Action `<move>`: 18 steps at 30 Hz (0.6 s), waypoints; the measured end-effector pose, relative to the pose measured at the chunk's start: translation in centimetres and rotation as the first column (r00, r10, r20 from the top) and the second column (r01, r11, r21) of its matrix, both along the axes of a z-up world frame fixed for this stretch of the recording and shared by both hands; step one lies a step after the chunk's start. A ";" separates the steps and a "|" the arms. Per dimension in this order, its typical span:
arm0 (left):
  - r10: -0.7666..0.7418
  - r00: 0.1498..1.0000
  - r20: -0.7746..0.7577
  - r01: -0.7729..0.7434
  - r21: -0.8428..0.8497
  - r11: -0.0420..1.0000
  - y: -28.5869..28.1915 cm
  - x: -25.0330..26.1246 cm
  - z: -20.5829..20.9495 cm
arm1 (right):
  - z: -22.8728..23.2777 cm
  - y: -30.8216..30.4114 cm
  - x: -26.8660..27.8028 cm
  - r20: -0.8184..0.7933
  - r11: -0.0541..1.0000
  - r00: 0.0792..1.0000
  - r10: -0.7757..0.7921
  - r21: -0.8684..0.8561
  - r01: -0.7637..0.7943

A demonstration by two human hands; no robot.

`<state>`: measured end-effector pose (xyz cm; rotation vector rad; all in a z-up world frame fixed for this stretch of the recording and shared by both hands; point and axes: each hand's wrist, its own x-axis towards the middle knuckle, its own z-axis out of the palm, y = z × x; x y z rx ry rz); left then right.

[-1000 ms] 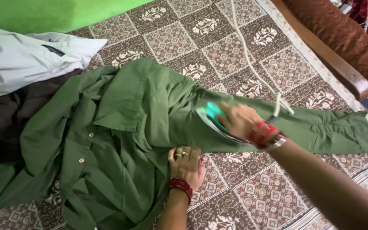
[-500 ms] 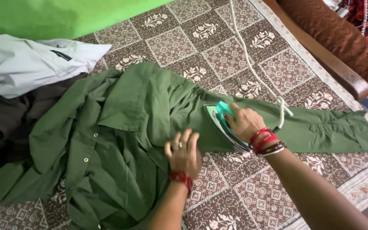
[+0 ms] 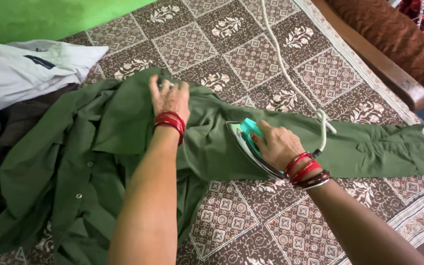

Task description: The person irons a green long-sleeved shirt laid out on a patterned bedspread. They smooth the sleeves and body with their hands, then use a teal electric iron to press the fabric, moving the iron back and forth across the shirt's surface.

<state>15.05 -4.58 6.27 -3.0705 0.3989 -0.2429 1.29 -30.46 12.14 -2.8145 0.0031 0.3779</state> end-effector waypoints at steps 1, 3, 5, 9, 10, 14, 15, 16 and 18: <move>0.024 0.999 -0.034 -0.025 -0.013 1.000 -0.1 0.1 0.0 | 0.1 0.1 0.1 0.032 1.000 0.999 0.014 0.023 -0.015; 0.072 0.992 -0.101 -0.076 -0.033 0.997 -0.4 0.3 0.5 | 0.3 0.1 -0.1 0.013 1.000 1.000 0.021 0.021 -0.021; -0.099 0.994 -0.036 0.095 -0.103 0.990 -1.2 -0.8 0.6 | 0.3 0.3 -0.1 0.011 0.999 1.000 0.023 0.022 -0.023; -0.341 0.930 -0.137 0.347 0.017 0.938 -2.9 -2.0 1.0 | -0.4 0.3 -0.3 0.122 0.998 0.992 0.034 0.056 -0.041; -0.307 0.938 -0.161 0.316 0.032 0.948 -2.7 -2.1 1.3 | -0.6 0.4 -0.3 0.171 0.996 0.984 0.040 0.074 -0.054; -0.191 0.949 -0.251 0.233 0.153 0.960 -3.6 -0.7 1.2 | -1.5 0.8 0.4 0.163 0.996 0.986 -0.022 0.086 0.008; -0.159 0.948 -0.276 0.220 0.207 0.953 -3.6 0.1 0.8 | -1.6 1.0 0.7 0.160 0.995 0.986 -0.052 0.090 0.038; -0.160 0.960 -0.230 0.211 0.217 0.953 -3.6 0.6 0.3 | -1.6 1.2 0.9 0.156 0.993 0.984 -0.082 0.094 0.068; -0.158 0.980 -0.121 0.184 0.248 0.951 -3.4 1.8 -0.2 | -1.4 2.0 1.1 0.157 0.990 0.981 -0.114 0.102 0.099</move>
